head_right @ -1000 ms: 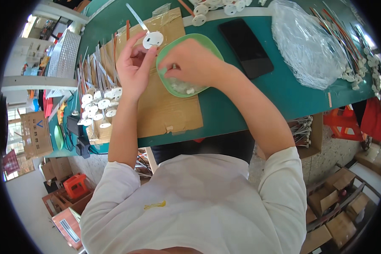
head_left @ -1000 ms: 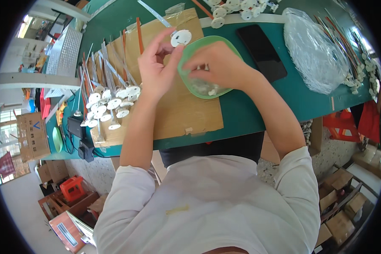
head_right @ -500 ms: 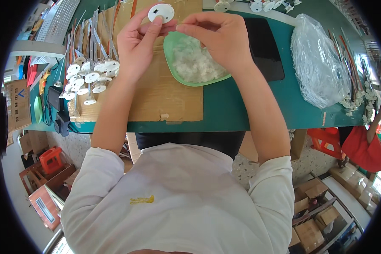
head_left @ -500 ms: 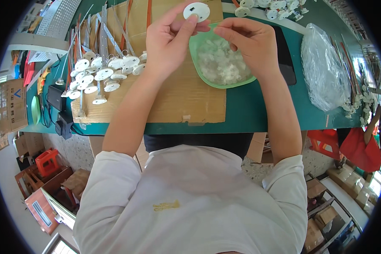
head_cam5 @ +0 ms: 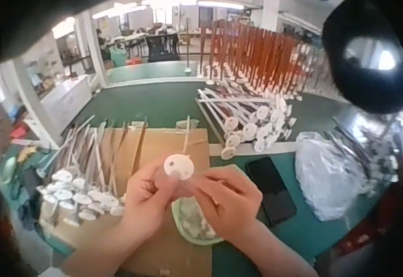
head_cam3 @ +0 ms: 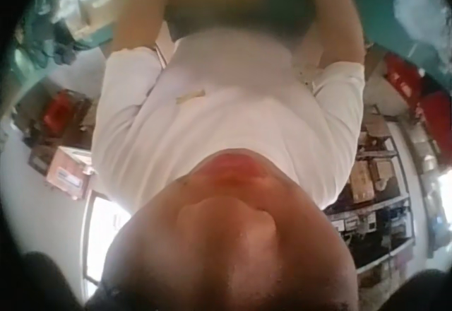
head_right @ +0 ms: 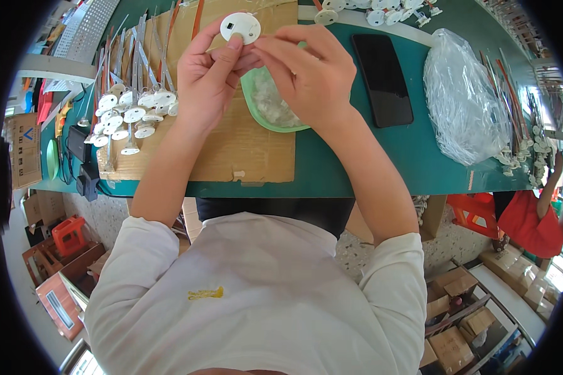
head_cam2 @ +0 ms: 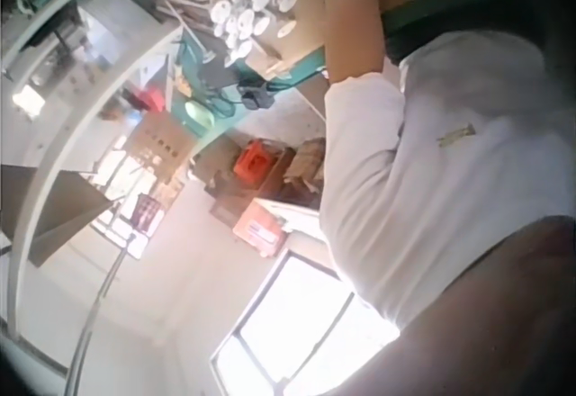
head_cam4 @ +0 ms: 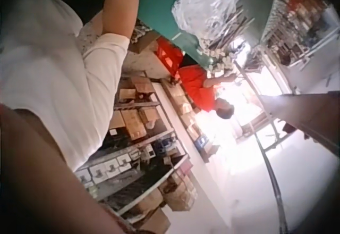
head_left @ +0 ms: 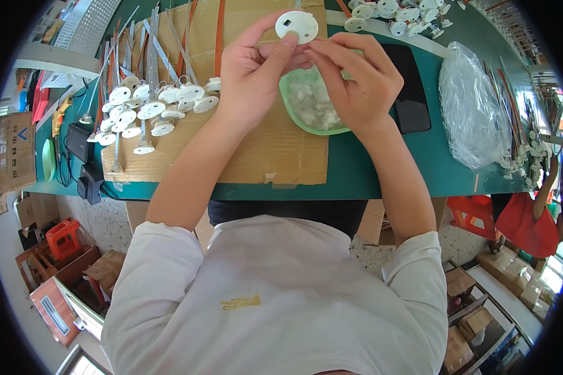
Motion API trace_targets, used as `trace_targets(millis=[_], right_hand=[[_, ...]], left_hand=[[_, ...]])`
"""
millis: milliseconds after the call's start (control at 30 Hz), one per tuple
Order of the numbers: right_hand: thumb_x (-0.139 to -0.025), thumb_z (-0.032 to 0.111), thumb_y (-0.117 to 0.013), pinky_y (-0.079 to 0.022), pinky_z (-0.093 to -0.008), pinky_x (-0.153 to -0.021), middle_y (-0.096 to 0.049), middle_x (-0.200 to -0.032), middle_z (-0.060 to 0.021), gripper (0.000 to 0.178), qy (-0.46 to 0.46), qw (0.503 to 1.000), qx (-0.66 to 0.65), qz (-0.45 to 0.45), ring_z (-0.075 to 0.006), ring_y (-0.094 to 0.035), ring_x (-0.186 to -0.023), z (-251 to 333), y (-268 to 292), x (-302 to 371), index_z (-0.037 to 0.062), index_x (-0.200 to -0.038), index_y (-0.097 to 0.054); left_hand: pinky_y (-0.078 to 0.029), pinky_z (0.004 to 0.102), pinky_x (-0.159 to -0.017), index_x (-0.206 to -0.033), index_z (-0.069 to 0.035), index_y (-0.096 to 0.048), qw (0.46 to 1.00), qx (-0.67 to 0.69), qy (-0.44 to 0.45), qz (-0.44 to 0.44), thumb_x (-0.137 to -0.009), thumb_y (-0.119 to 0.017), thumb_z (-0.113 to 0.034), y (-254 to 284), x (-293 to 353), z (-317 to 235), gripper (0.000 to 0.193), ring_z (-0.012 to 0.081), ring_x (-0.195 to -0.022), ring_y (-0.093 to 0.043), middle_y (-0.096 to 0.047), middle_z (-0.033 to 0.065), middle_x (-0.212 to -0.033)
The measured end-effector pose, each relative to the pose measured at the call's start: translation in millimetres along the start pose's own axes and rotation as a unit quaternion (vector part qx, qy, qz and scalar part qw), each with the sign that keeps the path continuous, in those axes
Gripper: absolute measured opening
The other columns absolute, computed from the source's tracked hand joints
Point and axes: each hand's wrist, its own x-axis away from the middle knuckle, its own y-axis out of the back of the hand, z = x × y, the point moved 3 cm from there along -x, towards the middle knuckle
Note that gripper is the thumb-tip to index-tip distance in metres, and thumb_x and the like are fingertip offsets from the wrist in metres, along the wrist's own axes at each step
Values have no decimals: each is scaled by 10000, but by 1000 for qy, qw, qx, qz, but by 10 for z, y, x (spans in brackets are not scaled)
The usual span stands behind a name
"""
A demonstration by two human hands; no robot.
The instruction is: Assembling small white plastic circular components onto long thin sticks at a workstation.
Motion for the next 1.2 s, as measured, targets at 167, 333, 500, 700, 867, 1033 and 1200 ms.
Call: trace_targets(millis=[167, 333, 500, 700, 867, 1033, 1200], right_hand=[[-727, 65, -830, -512, -225, -516, -692, -845, -36, 167, -140, 986, -88, -4, -156, -647, -698, 9, 14, -32, 97, -877, -764], [-752, 34, -803, -527, -239, -521, -693, -848, -32, 132, -93, 995, -37, 8, -155, -657, -776, 16, 20, -35, 89, -857, -745], [-785, -10, -760, -546, -250, -547, -709, -878, -40, 165, -62, 996, -66, 5, -164, -664, -803, -5, -17, -11, 50, -933, -716], [-848, 5, -739, -571, -235, -629, -735, -868, -62, 161, -245, 948, -203, 7, -133, -707, -748, 35, 0, 17, -2, -1002, -691], [-831, 27, -768, -574, -229, -642, -743, -823, -67, 124, -254, 949, -186, 19, -113, -704, -708, -10, 32, 15, 4, -949, -734], [-765, 33, -786, -511, -240, -540, -712, -751, -55, 136, -47, 999, -27, -3, -161, -652, -605, 19, 70, -57, 57, -896, -761], [-734, 13, -768, -490, -270, -531, -699, -773, -44, 182, 70, 997, 27, -13, -198, -630, -621, -12, 25, -21, 72, -905, -746]], left_hand=[[-575, 372, -935, -1371, 2, -490, 1000, -3, 7, -14, -1028, -519, -74, 61, 0, 20, 352, 256, -1030, -707, -715, 185, -1074], [-571, 378, -949, -1373, 2, -488, 999, 16, 10, -30, -1031, -514, -80, 74, -11, 92, 352, 260, -1032, -706, -715, 177, -1072], [-564, 376, -962, -1365, 3, -491, 997, -57, -36, -35, -1029, -523, -83, 53, -18, 62, 349, 245, -1026, -705, -718, 160, -1070], [-501, 227, -833, -1354, 31, -539, 976, -192, -69, -72, -1012, -540, -38, -59, 43, -98, 349, 83, -948, -631, -677, 66, -1138], [-496, 232, -821, -1361, 32, -535, 946, -307, -103, -4, -1003, -519, -10, -154, 88, -257, 360, 91, -954, -628, -696, 106, -1099], [-502, 244, -779, -1344, 30, -549, 900, -384, -207, 14, -981, -516, 27, -325, 104, -426, 364, 97, -902, -642, -705, 179, -1041], [-509, 239, -754, -1280, 20, -617, 904, -405, -136, 14, -963, -582, 12, -234, 90, -318, 319, 90, -864, -656, -724, 180, -971]])
